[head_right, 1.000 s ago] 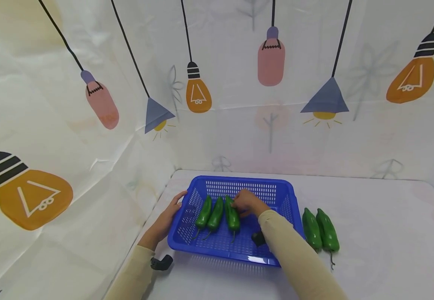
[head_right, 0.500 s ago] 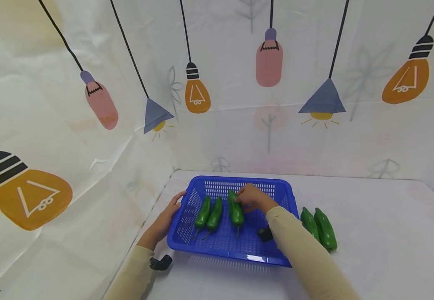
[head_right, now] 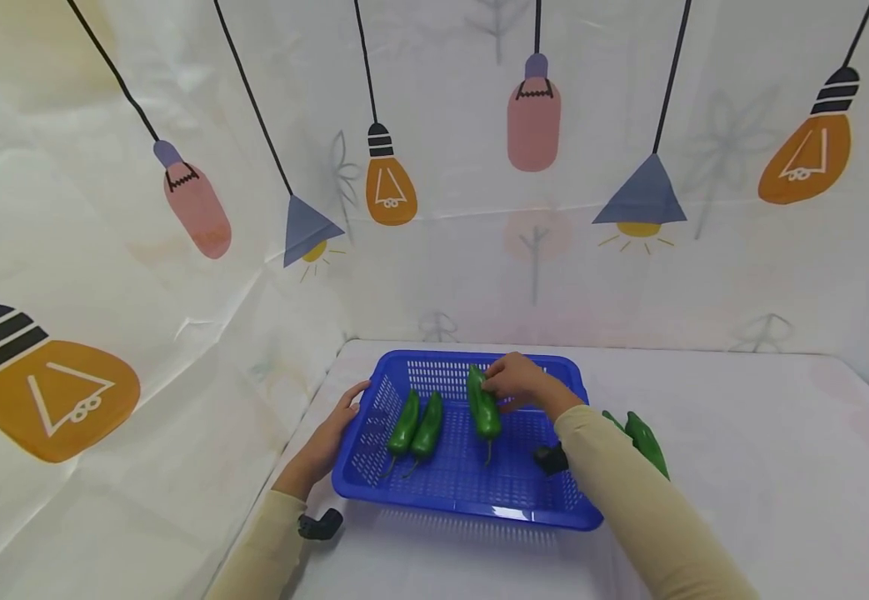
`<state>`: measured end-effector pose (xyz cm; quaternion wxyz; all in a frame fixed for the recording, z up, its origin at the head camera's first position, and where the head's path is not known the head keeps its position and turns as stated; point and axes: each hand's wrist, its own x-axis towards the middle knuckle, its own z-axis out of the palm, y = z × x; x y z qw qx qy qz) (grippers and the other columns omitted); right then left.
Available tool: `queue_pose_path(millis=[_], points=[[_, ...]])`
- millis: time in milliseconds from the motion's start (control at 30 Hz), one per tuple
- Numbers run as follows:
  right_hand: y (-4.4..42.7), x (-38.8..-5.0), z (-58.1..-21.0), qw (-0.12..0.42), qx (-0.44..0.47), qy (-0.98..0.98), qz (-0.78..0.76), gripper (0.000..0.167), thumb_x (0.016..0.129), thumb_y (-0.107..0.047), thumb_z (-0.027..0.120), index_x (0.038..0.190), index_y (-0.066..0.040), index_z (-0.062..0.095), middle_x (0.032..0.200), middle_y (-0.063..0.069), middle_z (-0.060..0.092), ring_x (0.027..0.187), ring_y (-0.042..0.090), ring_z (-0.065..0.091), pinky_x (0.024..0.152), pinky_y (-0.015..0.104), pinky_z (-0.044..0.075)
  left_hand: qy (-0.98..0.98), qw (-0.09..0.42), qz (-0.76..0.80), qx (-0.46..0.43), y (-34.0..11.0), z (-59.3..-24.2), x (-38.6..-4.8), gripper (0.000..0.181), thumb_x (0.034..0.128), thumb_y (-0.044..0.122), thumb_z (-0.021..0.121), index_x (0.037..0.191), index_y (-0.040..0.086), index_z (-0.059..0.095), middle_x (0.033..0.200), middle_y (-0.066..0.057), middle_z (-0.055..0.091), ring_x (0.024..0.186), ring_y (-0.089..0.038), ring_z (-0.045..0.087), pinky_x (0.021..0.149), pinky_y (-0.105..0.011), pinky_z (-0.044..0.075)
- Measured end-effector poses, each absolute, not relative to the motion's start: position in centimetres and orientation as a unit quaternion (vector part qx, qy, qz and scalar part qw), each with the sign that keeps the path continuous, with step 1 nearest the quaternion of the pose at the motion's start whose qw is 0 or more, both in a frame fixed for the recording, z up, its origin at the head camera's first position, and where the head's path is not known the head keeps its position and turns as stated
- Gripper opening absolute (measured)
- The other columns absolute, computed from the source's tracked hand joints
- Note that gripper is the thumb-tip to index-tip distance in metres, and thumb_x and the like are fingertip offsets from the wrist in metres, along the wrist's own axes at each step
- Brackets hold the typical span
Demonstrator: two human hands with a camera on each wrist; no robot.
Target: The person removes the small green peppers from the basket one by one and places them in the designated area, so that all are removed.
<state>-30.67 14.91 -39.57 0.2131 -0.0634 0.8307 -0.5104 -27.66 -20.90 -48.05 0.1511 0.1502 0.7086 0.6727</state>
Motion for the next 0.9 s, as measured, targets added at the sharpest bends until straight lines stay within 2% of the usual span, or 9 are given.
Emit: queue_pose_path(millis=[400, 600, 900], points=[[18.1, -29.7, -38.4, 0.185, -0.093, 0.830, -0.518, 0.038, 0.101, -0.005, 0.059, 0.132, 0.016, 0.053, 0.123, 0.029, 0.061, 0.111, 0.042, 0.065, 0.085, 0.051, 0.055, 0.708, 0.149, 0.674, 0.149, -20.9, -48.2, -27.8, 0.050, 0.1119, 0.032, 0.027, 0.161, 0.023, 0.018, 0.152, -0.024, 0.036, 0.117, -0.031, 0.054, 0.091, -0.036, 0.049], [20.2, -29.1, -38.0, 0.176, -0.102, 0.829, -0.521, 0.044, 0.102, -0.008, 0.058, 0.137, 0.017, 0.046, 0.131, 0.035, 0.053, 0.117, 0.047, 0.060, 0.088, 0.054, 0.053, 0.709, 0.147, 0.673, 0.152, -20.9, -48.3, -28.0, 0.051, 0.1115, 0.031, 0.027, 0.161, 0.022, 0.019, 0.156, -0.021, 0.031, 0.119, -0.030, 0.053, 0.092, -0.035, 0.048], [22.6, -28.0, -37.1, 0.172, -0.106, 0.830, -0.520, 0.053, 0.104, -0.013, 0.056, 0.143, 0.018, 0.039, 0.137, 0.036, 0.050, 0.121, 0.047, 0.058, 0.086, 0.047, 0.056, 0.715, 0.140, 0.670, 0.145, -20.9, -48.3, -27.9, 0.050, 0.1114, 0.031, 0.027, 0.161, 0.022, 0.020, 0.156, -0.022, 0.031, 0.119, -0.031, 0.053, 0.091, -0.035, 0.049]])
